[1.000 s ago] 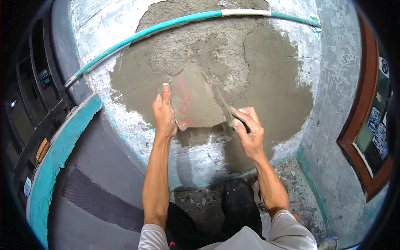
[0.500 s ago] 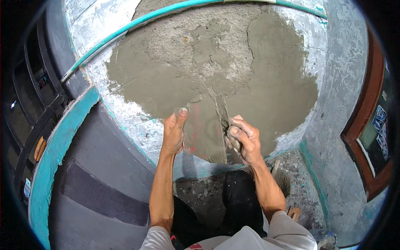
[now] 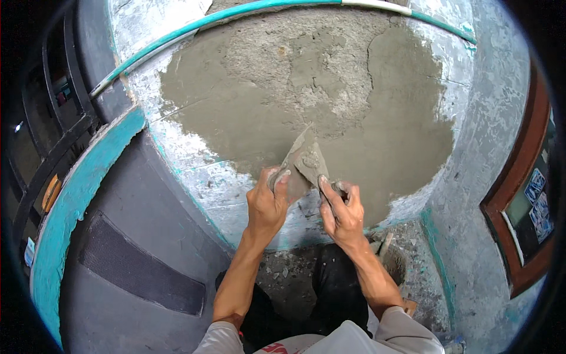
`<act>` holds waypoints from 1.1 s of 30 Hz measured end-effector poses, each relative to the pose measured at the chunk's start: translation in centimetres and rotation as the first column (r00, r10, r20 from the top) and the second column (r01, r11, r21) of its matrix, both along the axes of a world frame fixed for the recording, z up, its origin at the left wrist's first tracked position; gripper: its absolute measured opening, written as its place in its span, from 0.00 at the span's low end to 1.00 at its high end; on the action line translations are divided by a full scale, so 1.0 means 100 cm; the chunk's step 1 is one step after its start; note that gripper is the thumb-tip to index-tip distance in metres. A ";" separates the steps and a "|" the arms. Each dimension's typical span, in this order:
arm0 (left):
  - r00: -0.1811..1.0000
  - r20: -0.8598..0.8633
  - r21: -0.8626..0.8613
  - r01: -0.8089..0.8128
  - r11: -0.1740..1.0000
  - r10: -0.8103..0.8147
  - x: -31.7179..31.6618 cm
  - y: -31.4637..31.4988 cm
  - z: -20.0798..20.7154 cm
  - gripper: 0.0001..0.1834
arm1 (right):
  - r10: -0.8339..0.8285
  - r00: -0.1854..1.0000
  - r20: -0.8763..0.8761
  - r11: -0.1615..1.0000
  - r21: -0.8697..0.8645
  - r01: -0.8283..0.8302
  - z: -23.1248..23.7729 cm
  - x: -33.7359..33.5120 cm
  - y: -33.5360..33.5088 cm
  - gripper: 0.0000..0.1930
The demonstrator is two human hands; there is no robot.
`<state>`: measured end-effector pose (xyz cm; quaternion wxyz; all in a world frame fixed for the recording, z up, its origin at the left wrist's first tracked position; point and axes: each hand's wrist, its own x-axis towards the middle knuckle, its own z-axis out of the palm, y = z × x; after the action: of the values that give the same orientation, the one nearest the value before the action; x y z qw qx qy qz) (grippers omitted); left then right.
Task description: The person applies cement mix to a wall using a trowel and hawk, smoothing the plaster onto the surface.
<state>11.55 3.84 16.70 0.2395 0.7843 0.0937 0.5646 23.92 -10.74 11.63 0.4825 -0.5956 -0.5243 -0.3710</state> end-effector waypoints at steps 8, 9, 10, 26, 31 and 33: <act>0.997 -0.082 0.054 -0.008 0.998 0.013 -0.012 0.005 -0.021 0.10 | 0.027 0.999 -0.041 0.962 0.274 -0.015 0.043 0.018 0.012 0.25; 0.998 -0.058 0.006 -0.030 1.000 0.030 -0.017 0.008 -0.025 0.11 | 0.095 0.991 -0.095 0.959 0.274 -0.065 0.049 0.025 0.010 0.22; 0.999 -0.031 0.035 -0.023 0.999 0.024 -0.022 0.010 -0.030 0.11 | 0.167 0.973 -0.160 0.953 0.279 -0.118 0.054 0.032 0.008 0.20; 0.988 -0.153 -0.286 -0.079 0.955 0.036 -0.073 0.023 -0.090 0.14 | 0.208 0.972 -0.107 0.975 0.105 -0.197 0.145 0.111 0.099 0.27; 0.987 -0.153 -0.262 -0.094 0.961 0.055 -0.066 0.035 -0.099 0.15 | 0.048 0.961 0.272 0.988 0.127 -0.085 0.178 0.128 0.125 0.23; 0.983 -0.173 -0.289 -0.102 0.952 0.053 -0.063 0.039 -0.104 0.15 | 0.022 0.955 0.296 0.993 0.105 -0.056 0.196 0.135 0.133 0.22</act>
<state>5.30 7.76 6.31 0.3233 0.7789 0.2275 0.4869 37.39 2.51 31.27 0.4388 -0.4953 -0.5803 -0.4747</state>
